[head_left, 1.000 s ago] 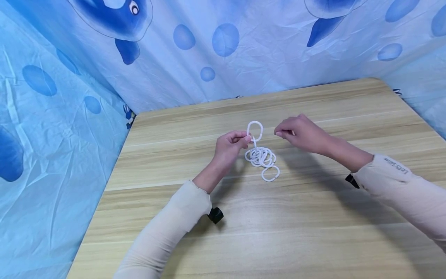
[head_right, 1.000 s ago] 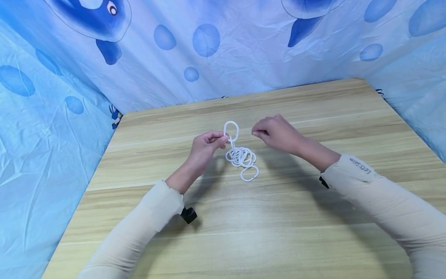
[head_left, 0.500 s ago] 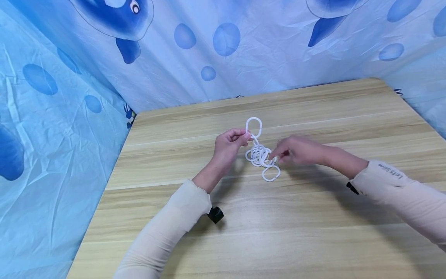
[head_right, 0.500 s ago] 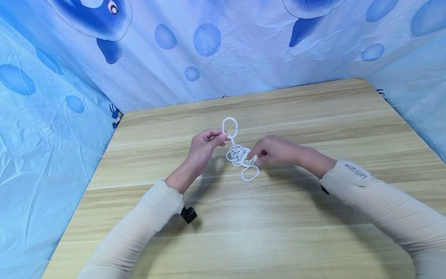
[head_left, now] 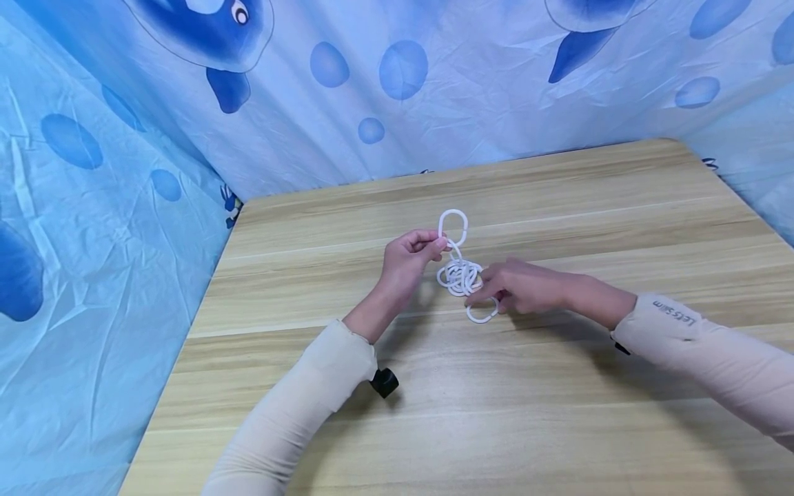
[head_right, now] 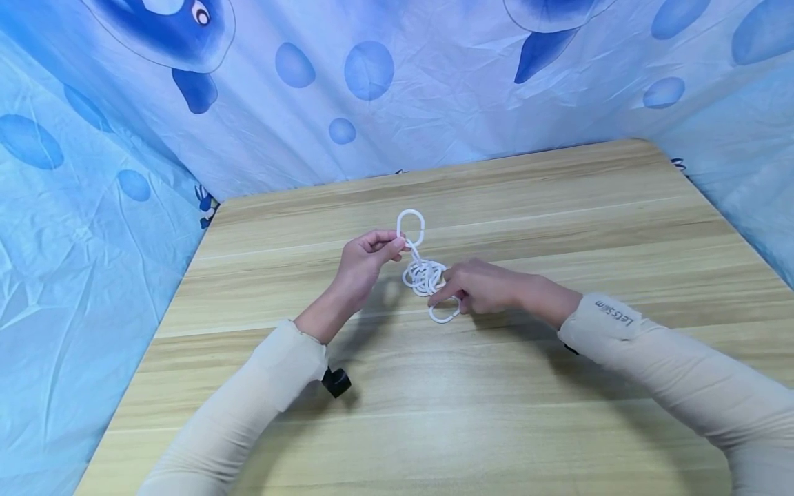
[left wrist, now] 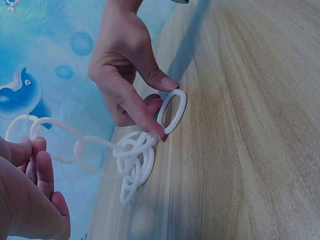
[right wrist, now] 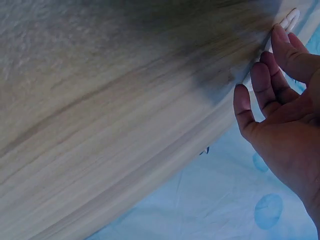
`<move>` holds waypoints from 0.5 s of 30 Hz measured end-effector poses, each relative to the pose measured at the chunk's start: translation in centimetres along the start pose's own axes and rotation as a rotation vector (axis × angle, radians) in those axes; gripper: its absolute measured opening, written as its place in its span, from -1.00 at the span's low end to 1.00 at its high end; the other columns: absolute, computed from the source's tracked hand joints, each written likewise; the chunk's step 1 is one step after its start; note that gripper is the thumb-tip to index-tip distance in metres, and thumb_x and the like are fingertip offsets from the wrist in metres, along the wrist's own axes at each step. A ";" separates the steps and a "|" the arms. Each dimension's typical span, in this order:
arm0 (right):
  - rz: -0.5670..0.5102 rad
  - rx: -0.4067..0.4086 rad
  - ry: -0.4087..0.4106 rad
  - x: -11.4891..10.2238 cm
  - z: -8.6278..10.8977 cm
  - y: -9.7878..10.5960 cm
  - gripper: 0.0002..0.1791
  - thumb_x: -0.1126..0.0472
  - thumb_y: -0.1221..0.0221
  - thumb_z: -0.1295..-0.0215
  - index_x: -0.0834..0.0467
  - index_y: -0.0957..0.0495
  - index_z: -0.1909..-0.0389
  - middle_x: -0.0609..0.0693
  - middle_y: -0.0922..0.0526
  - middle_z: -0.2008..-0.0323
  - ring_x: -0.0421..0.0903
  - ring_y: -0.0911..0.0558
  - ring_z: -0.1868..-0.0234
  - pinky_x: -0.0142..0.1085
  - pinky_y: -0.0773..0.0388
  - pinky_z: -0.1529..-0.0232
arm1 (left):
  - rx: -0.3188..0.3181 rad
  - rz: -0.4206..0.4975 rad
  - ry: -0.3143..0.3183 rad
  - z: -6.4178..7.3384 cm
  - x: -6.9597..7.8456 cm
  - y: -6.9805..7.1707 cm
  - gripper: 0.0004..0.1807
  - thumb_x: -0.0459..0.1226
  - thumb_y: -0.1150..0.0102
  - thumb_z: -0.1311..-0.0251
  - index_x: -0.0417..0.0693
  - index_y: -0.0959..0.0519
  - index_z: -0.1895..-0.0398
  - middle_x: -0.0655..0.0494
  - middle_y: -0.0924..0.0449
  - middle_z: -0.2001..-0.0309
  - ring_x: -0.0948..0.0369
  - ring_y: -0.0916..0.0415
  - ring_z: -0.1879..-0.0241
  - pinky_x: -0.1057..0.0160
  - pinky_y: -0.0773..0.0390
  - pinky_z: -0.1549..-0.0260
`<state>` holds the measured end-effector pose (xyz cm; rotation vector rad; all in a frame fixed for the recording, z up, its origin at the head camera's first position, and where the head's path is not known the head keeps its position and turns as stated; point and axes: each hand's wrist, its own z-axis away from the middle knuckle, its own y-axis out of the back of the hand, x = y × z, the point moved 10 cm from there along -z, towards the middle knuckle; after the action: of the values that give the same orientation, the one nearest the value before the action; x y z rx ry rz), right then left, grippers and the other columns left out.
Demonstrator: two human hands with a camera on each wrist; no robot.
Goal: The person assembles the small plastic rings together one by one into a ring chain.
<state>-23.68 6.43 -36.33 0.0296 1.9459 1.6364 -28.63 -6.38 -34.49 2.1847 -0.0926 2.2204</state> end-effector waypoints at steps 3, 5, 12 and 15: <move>-0.005 0.012 -0.014 0.4 0.1 0.0 -0.39 0.53 -0.37 0.17 0.00 -0.68 0.02 -0.11 -0.43 0.51 -0.22 -0.39 0.44 -0.40 -0.38 0.43 | -0.002 0.001 0.000 0.0 0.0 -0.1 -0.83 -0.36 -0.27 -0.19 -0.29 -0.62 0.20 -0.23 -0.67 0.23 0.14 -0.54 0.38 0.37 -0.53 0.23; -0.022 0.026 -0.018 0.6 0.2 0.1 -0.40 0.53 -0.38 0.19 0.02 -0.69 0.03 -0.10 -0.44 0.51 -0.19 -0.41 0.42 -0.40 -0.39 0.42 | -0.005 0.000 0.000 0.0 0.0 -0.2 -0.83 -0.36 -0.27 -0.19 -0.29 -0.62 0.20 -0.25 -0.66 0.21 0.17 -0.54 0.39 0.37 -0.53 0.22; -0.037 0.085 0.017 0.5 0.7 0.3 -0.40 0.54 -0.38 0.23 0.07 -0.67 0.06 -0.07 -0.44 0.48 -0.15 -0.41 0.41 -0.37 -0.38 0.40 | -0.009 0.007 0.005 0.1 0.0 -0.4 -0.84 -0.37 -0.26 -0.20 -0.30 -0.62 0.19 -0.25 -0.66 0.21 0.09 -0.55 0.35 0.35 -0.54 0.20; -0.022 0.072 0.041 0.0 0.7 -0.2 -0.32 0.55 -0.34 0.20 0.03 -0.63 -0.06 -0.09 -0.39 0.48 -0.18 -0.37 0.41 -0.38 -0.35 0.39 | -0.011 0.004 0.007 0.1 -0.1 -0.4 -0.84 -0.37 -0.26 -0.20 -0.30 -0.62 0.20 -0.26 -0.66 0.21 -0.05 -0.54 0.28 0.35 -0.54 0.19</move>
<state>-23.30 7.02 -36.52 0.0025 2.0284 1.5636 -28.53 -5.97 -34.55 2.1734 -0.1088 2.2240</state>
